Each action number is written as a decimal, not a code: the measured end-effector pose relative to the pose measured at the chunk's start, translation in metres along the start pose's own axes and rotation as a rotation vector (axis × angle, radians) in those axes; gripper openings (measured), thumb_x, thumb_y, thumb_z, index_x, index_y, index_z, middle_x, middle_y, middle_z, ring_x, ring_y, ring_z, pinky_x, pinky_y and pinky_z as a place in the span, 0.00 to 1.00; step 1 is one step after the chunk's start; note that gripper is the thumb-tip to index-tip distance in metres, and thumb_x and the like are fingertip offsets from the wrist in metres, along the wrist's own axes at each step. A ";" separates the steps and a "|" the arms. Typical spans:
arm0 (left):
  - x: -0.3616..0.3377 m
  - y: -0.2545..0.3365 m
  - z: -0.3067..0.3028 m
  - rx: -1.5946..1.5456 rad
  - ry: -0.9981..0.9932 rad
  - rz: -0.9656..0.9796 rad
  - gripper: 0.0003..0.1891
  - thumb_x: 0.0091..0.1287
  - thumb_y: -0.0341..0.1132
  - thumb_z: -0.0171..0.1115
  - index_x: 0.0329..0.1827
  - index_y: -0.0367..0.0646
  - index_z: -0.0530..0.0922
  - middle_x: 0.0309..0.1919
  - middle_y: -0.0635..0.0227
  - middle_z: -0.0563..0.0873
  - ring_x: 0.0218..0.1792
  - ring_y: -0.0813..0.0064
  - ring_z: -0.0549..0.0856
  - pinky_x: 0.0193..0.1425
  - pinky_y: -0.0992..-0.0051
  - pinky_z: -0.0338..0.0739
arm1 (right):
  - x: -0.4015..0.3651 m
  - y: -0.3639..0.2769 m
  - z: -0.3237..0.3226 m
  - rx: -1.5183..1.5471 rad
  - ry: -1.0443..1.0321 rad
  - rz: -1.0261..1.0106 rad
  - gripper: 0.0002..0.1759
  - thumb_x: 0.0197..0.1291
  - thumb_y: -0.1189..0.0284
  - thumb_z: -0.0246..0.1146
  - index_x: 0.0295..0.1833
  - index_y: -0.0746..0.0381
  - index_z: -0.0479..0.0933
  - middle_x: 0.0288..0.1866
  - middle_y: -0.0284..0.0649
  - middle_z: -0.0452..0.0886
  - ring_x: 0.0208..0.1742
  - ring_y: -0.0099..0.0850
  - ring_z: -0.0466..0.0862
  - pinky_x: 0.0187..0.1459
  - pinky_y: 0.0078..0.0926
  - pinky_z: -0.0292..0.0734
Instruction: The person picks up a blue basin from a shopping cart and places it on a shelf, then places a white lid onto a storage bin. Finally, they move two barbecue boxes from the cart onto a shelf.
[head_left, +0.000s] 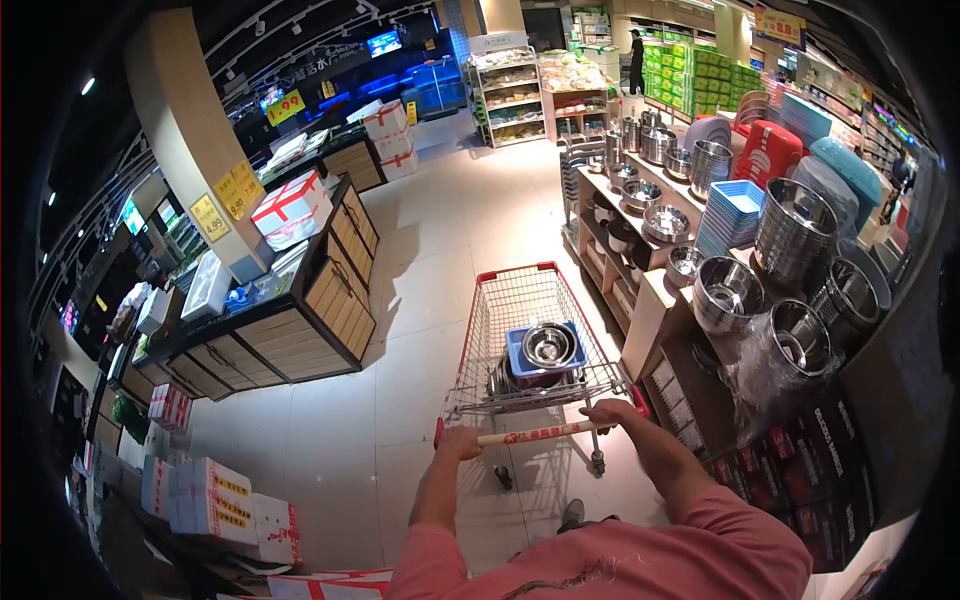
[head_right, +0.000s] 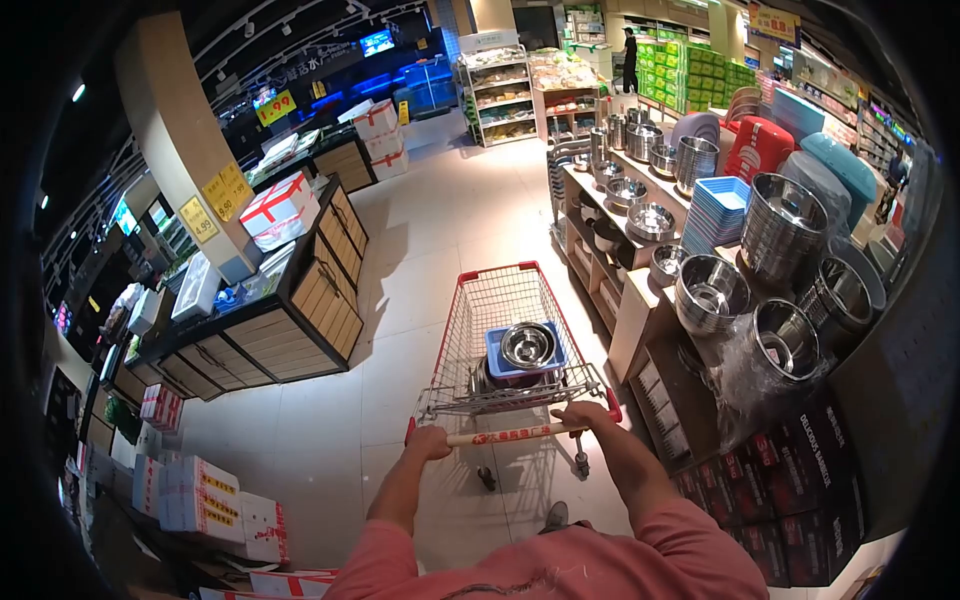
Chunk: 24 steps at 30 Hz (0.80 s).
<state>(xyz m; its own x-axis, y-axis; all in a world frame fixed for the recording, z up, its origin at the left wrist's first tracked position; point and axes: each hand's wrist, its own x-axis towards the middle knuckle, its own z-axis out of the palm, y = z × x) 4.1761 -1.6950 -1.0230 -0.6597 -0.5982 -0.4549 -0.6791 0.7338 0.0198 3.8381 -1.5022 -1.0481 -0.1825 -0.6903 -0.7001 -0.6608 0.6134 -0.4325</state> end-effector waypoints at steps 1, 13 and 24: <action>0.006 -0.002 0.000 0.017 -0.012 0.025 0.18 0.56 0.46 0.64 0.43 0.43 0.87 0.42 0.55 0.89 0.46 0.55 0.88 0.52 0.59 0.82 | 0.004 0.002 -0.005 -0.012 -0.007 -0.036 0.44 0.71 0.40 0.38 0.32 0.67 0.85 0.25 0.43 0.85 0.25 0.35 0.85 0.39 0.37 0.80; 0.060 -0.062 -0.033 0.101 -0.043 0.101 0.18 0.56 0.46 0.64 0.41 0.43 0.87 0.42 0.56 0.89 0.45 0.57 0.88 0.50 0.59 0.82 | 0.010 -0.058 -0.014 -0.136 0.235 0.015 0.32 0.70 0.49 0.42 0.34 0.62 0.82 0.30 0.45 0.85 0.35 0.44 0.86 0.45 0.47 0.78; 0.112 -0.117 -0.053 0.069 0.121 0.198 0.15 0.56 0.45 0.62 0.34 0.45 0.87 0.35 0.58 0.89 0.40 0.56 0.89 0.45 0.61 0.83 | 0.040 -0.110 0.004 -0.122 0.770 0.175 0.27 0.65 0.47 0.52 0.35 0.58 0.85 0.30 0.48 0.85 0.34 0.47 0.86 0.40 0.47 0.79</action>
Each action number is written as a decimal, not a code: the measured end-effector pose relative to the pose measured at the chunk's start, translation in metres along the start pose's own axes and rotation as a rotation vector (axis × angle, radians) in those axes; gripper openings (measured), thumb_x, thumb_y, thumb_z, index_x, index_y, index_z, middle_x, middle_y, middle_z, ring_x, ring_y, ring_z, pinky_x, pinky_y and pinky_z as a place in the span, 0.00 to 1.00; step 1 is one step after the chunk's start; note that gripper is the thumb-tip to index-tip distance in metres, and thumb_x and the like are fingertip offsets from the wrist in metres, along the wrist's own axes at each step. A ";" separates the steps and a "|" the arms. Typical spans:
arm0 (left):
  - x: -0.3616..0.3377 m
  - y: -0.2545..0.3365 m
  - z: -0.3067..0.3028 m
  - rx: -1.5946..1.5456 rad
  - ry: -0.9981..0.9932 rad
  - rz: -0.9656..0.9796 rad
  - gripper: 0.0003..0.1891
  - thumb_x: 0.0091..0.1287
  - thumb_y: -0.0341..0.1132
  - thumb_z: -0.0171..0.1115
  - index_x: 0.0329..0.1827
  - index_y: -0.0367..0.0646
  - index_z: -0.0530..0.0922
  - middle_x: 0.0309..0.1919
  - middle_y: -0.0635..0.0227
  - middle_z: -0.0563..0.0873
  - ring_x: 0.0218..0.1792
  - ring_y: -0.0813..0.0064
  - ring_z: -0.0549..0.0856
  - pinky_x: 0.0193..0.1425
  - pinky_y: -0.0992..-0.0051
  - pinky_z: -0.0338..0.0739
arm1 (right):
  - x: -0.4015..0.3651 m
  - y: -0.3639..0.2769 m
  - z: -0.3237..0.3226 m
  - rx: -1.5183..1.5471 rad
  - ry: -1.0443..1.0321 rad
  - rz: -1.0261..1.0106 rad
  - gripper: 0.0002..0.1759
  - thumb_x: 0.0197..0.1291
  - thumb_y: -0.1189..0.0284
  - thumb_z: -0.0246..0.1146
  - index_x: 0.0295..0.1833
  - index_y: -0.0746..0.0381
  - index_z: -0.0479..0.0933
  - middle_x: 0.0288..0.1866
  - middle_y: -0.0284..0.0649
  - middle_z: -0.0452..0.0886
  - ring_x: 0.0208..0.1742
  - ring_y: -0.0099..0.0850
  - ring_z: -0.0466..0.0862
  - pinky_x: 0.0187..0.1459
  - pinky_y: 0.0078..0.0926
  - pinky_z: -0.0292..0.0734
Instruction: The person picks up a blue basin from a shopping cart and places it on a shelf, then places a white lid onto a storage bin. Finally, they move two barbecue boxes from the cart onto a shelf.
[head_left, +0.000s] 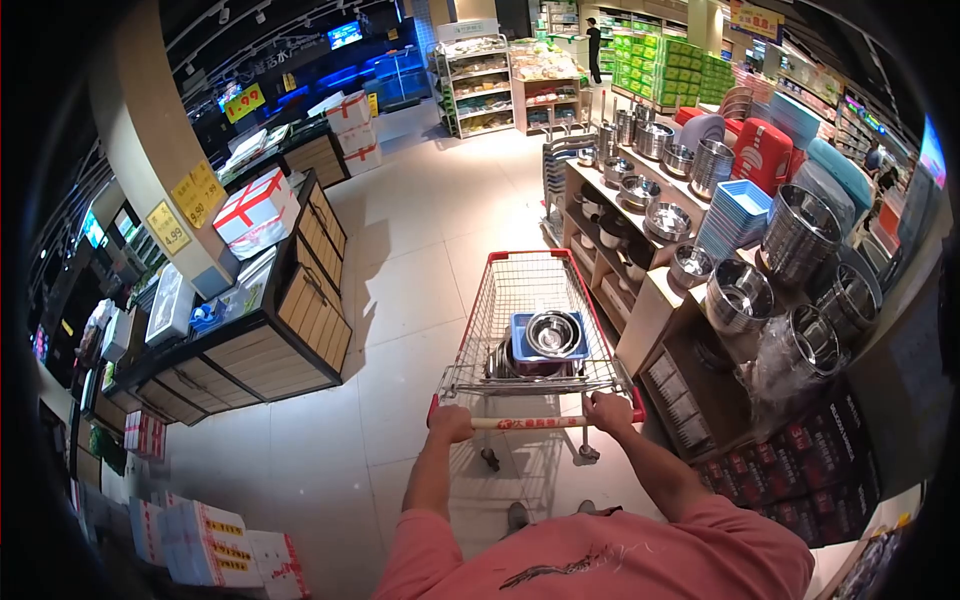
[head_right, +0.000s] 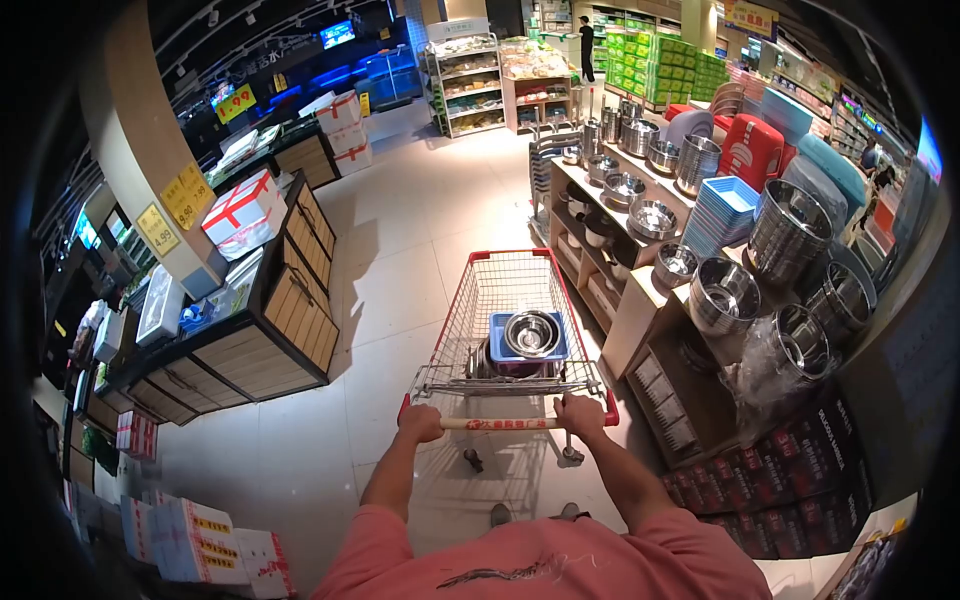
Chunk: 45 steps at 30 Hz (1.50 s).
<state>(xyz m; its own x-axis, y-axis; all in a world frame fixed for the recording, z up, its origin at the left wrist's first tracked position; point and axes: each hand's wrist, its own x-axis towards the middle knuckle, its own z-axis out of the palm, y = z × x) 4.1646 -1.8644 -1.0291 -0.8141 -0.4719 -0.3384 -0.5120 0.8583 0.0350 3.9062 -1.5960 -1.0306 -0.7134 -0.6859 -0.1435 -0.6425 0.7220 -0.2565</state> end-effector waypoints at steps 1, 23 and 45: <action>0.004 -0.003 -0.004 -0.004 -0.020 -0.003 0.14 0.55 0.44 0.63 0.35 0.44 0.87 0.36 0.58 0.89 0.41 0.57 0.89 0.46 0.61 0.83 | 0.001 -0.005 -0.003 0.016 0.033 -0.005 0.27 0.65 0.47 0.52 0.35 0.58 0.85 0.30 0.48 0.85 0.34 0.47 0.86 0.39 0.47 0.79; 0.043 -0.032 -0.017 -0.031 -0.064 0.002 0.15 0.55 0.40 0.63 0.39 0.42 0.88 0.40 0.53 0.89 0.43 0.56 0.89 0.46 0.60 0.83 | 0.044 -0.023 0.003 0.014 0.174 0.020 0.28 0.65 0.50 0.50 0.29 0.60 0.84 0.28 0.52 0.85 0.34 0.50 0.86 0.40 0.47 0.80; 0.062 -0.036 -0.020 0.034 -0.071 0.008 0.21 0.55 0.51 0.67 0.43 0.45 0.86 0.40 0.58 0.89 0.43 0.57 0.88 0.47 0.59 0.82 | 0.060 -0.024 -0.006 -0.059 0.009 0.051 0.18 0.58 0.57 0.54 0.34 0.57 0.84 0.33 0.46 0.87 0.36 0.46 0.87 0.36 0.48 0.81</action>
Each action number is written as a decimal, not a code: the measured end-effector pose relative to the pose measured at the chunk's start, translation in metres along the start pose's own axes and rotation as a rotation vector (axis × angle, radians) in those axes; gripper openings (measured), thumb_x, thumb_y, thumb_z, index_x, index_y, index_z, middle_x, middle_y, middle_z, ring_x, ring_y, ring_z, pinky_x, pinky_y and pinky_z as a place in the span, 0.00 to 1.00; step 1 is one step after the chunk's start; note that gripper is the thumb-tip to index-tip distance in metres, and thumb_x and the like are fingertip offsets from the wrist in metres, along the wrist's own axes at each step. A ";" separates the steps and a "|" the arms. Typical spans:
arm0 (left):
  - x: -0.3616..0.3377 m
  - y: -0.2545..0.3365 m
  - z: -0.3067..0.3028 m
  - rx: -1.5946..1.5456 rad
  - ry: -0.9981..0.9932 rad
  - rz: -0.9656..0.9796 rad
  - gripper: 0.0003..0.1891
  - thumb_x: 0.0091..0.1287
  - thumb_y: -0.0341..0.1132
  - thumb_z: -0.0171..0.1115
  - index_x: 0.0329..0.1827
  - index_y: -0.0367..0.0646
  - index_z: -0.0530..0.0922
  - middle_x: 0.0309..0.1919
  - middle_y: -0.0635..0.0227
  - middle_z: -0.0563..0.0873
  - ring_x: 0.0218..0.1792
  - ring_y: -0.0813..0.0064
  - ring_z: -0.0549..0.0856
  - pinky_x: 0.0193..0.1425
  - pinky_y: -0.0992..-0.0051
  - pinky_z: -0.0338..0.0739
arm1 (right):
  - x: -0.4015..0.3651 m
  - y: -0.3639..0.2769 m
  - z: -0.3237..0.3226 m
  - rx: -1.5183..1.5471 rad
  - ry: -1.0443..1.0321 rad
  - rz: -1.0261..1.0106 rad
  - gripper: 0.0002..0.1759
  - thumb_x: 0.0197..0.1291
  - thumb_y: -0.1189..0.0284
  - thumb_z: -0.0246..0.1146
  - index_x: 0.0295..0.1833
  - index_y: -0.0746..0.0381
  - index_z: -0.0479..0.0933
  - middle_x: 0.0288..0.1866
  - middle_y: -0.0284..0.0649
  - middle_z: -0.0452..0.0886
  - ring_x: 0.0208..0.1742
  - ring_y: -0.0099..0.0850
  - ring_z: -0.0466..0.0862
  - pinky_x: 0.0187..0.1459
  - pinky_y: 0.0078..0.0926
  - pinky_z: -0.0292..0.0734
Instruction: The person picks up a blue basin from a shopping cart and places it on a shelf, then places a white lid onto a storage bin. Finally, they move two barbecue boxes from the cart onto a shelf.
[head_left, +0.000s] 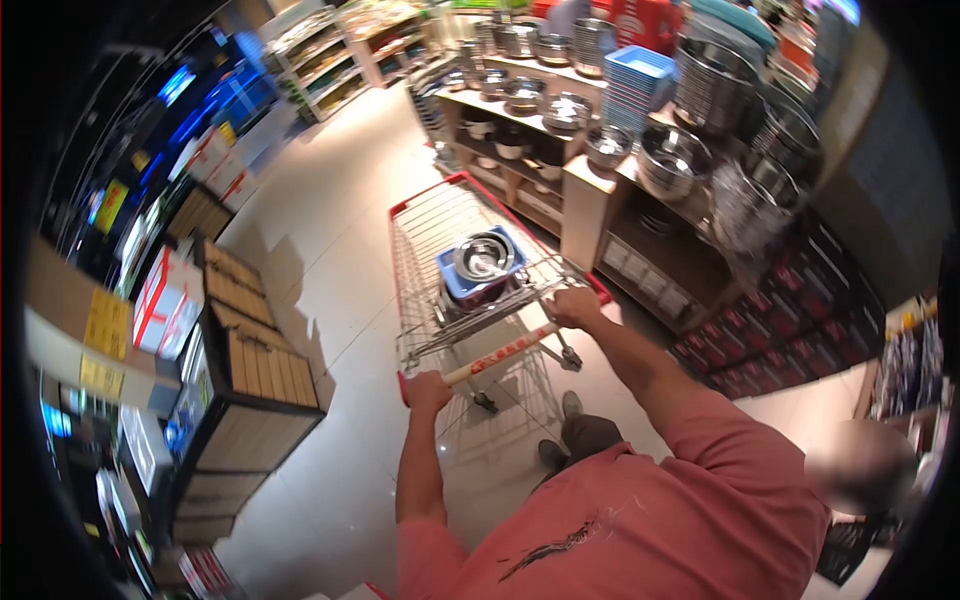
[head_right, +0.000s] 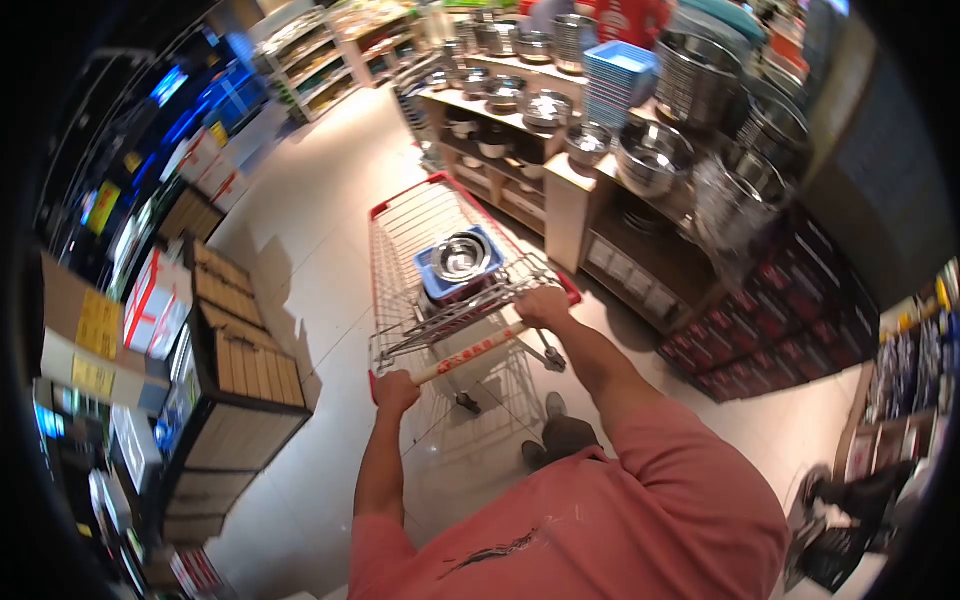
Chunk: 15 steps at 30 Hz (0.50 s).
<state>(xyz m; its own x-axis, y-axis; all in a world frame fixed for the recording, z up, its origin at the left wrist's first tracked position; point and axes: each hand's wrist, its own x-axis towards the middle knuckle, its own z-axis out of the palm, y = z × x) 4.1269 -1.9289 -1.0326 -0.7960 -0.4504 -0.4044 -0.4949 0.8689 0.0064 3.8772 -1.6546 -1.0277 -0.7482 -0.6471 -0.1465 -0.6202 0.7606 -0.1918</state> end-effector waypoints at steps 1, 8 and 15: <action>0.006 0.000 -0.004 0.003 -0.007 -0.015 0.24 0.53 0.54 0.70 0.45 0.44 0.86 0.41 0.58 0.89 0.44 0.57 0.88 0.48 0.59 0.82 | 0.000 -0.006 -0.009 -0.011 0.021 -0.005 0.17 0.56 0.58 0.55 0.33 0.57 0.84 0.33 0.45 0.87 0.36 0.45 0.87 0.35 0.47 0.81; -0.095 0.013 -0.159 -0.619 1.307 0.283 0.26 0.58 0.40 0.72 0.55 0.33 0.76 0.54 0.51 0.81 0.59 0.56 0.79 0.67 0.61 0.69 | 0.032 -0.015 -0.005 0.150 0.032 0.084 0.26 0.62 0.52 0.48 0.32 0.60 0.84 0.30 0.50 0.86 0.33 0.48 0.86 0.36 0.47 0.80; -0.094 0.014 -0.192 -0.581 1.379 0.342 0.23 0.60 0.40 0.68 0.53 0.34 0.77 0.51 0.53 0.81 0.56 0.58 0.79 0.65 0.62 0.70 | 0.062 -0.025 -0.010 0.162 0.044 0.095 0.28 0.62 0.52 0.48 0.29 0.61 0.85 0.31 0.49 0.86 0.36 0.46 0.87 0.39 0.43 0.81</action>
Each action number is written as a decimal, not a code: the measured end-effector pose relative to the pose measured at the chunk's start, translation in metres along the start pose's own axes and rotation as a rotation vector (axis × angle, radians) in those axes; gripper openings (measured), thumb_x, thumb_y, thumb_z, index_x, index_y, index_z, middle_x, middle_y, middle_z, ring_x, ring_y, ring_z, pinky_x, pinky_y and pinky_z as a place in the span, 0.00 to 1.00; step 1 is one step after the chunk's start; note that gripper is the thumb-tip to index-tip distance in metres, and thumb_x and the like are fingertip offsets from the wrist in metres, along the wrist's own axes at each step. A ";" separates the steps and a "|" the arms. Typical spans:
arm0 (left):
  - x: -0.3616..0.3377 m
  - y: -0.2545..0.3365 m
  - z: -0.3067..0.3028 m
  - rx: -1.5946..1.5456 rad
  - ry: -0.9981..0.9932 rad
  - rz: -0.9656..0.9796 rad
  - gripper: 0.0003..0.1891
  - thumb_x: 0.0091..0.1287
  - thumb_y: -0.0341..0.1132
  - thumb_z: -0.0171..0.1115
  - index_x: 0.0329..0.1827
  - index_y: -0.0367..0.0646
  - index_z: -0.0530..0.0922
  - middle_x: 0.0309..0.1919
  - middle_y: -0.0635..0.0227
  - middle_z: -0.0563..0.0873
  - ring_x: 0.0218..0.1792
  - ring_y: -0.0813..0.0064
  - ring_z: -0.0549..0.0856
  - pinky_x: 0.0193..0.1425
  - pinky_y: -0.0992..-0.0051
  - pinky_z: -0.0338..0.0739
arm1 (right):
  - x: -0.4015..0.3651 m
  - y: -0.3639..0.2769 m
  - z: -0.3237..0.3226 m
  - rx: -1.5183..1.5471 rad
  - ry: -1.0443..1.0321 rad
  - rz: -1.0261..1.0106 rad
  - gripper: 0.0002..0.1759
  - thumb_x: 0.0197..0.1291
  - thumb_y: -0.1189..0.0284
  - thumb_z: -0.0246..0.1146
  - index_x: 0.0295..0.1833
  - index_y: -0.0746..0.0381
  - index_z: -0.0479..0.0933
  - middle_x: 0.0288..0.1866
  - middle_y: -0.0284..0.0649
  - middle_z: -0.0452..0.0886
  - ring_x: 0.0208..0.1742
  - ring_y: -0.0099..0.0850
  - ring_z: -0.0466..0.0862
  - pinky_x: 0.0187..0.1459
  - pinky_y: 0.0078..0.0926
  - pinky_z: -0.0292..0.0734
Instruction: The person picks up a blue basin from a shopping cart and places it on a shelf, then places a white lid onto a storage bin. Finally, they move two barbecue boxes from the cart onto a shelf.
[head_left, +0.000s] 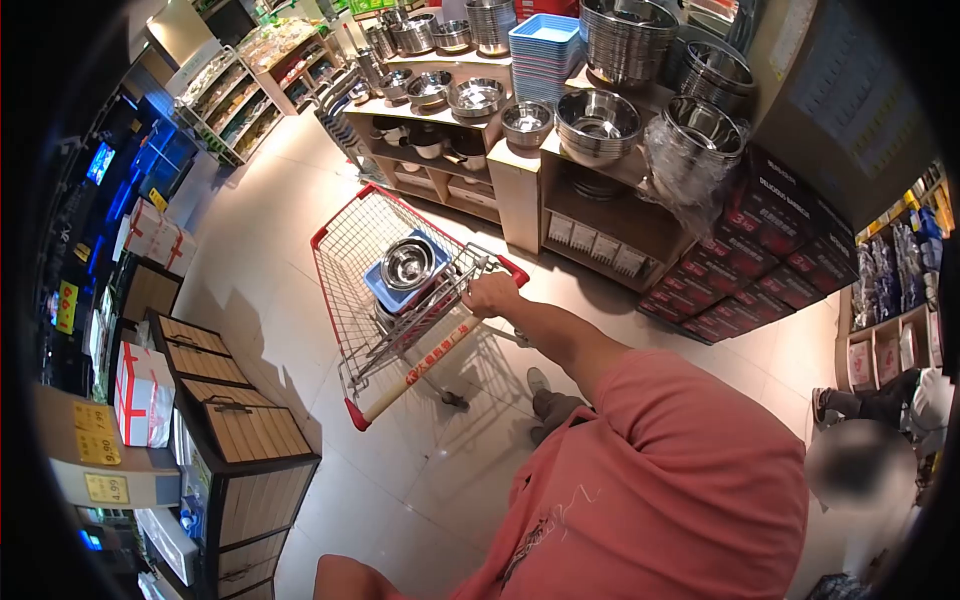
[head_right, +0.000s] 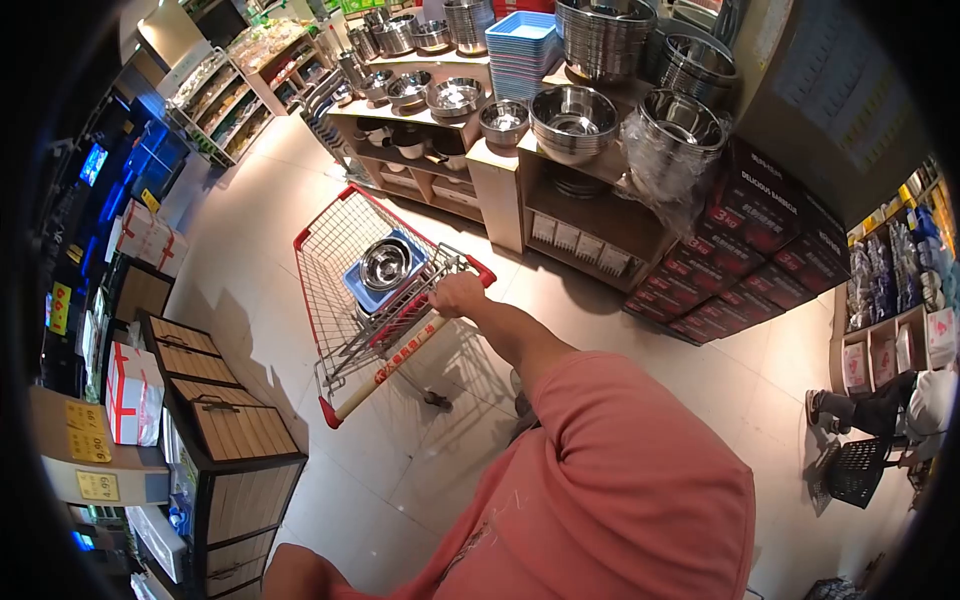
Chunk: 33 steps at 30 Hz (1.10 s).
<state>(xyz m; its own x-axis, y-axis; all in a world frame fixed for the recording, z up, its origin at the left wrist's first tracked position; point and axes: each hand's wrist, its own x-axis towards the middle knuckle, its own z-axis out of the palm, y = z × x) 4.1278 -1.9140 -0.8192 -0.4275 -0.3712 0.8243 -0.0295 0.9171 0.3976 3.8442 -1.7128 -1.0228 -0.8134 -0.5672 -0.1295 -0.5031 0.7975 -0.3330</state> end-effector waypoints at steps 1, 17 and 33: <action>0.005 0.000 0.000 -0.002 0.003 0.016 0.22 0.61 0.40 0.68 0.53 0.34 0.77 0.51 0.53 0.81 0.56 0.58 0.79 0.64 0.62 0.70 | 0.003 -0.001 0.000 0.006 -0.006 -0.009 0.28 0.62 0.52 0.48 0.29 0.61 0.85 0.31 0.48 0.86 0.36 0.45 0.87 0.39 0.43 0.81; 0.040 -0.009 -0.003 0.081 -0.035 0.146 0.15 0.66 0.39 0.60 0.49 0.36 0.78 0.46 0.59 0.83 0.50 0.63 0.81 0.59 0.64 0.73 | 0.065 -0.008 0.004 0.022 -0.028 -0.027 0.29 0.63 0.51 0.48 0.28 0.62 0.84 0.30 0.51 0.86 0.33 0.47 0.87 0.37 0.46 0.81; 0.100 0.019 0.118 0.003 0.023 0.336 0.13 0.72 0.37 0.52 0.46 0.38 0.80 0.41 0.64 0.84 0.45 0.68 0.83 0.55 0.67 0.75 | 0.131 -0.013 0.004 0.092 0.025 -0.123 0.28 0.64 0.53 0.50 0.25 0.62 0.83 0.25 0.48 0.85 0.30 0.46 0.86 0.34 0.44 0.80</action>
<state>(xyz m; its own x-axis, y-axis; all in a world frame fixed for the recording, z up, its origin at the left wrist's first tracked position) 3.9773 -1.9164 -0.7766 -0.3929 -0.0513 0.9182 0.1067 0.9891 0.1010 3.7451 -1.7978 -1.0391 -0.7551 -0.6529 -0.0595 -0.5712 0.6998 -0.4290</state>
